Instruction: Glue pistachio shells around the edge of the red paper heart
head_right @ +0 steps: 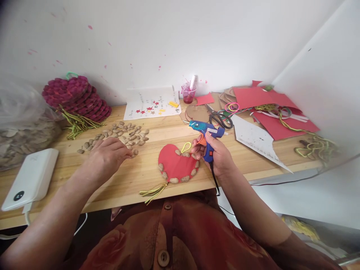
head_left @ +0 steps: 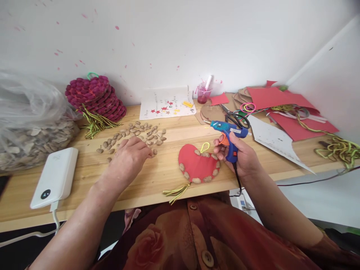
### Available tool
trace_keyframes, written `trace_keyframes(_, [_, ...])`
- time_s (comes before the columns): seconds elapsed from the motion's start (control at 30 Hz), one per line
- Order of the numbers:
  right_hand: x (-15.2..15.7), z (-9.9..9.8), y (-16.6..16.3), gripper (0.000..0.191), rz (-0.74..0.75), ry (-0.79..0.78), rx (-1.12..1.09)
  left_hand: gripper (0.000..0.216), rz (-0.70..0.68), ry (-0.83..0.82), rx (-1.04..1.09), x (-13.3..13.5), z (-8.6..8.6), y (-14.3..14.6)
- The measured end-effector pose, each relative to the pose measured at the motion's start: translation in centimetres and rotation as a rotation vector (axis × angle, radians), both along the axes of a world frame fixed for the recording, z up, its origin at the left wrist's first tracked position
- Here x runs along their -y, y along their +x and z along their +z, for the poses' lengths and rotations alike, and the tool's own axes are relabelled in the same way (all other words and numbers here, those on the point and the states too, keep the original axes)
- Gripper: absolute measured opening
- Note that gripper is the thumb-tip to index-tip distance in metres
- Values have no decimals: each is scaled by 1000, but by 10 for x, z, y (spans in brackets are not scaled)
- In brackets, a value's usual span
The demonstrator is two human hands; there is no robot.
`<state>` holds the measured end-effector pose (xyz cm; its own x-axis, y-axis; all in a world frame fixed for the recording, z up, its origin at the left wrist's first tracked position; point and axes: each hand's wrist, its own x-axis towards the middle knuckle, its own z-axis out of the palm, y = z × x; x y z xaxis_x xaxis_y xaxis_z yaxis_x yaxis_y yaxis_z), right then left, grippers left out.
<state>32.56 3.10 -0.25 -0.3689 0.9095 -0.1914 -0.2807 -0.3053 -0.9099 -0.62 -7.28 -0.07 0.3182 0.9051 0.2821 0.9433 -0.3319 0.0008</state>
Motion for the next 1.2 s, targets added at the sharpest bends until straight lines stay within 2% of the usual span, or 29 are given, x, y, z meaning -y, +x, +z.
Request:
trace_keyframes(0.1, [5,3,1,37,-19,35,7,21,56,-2,102,2,2,1])
trace_keyframes(0.17, [13,7,2,35,-9,43,5,18,114,-19,278,5,6,5])
trace_keyframes(0.23, [23,13,1,34,47,52,22,14,195,-69,541,9,12,11])
trace_keyframes(0.33, [42,25,-2,31,161,93,37,17,301,-249,1063,13,17,23])
trace_keyframes(0.43, [60,36,-6,28,251,166,62,28,290,-452,1585,15,17,37])
trace_keyframes(0.53, [74,43,-9,33,333,230,134,35,302,-564,1876,16,16,48])
trace_keyframes(0.73, [83,47,-12,37,375,360,275,38,327,-634,2020,18,20,57])
trace_keyframes(0.97, [83,50,-19,31,374,481,320,35,308,-641,2003,22,21,59])
trace_keyframes(1.2, [83,48,-20,33,358,528,326,36,309,-647,1988,21,23,62])
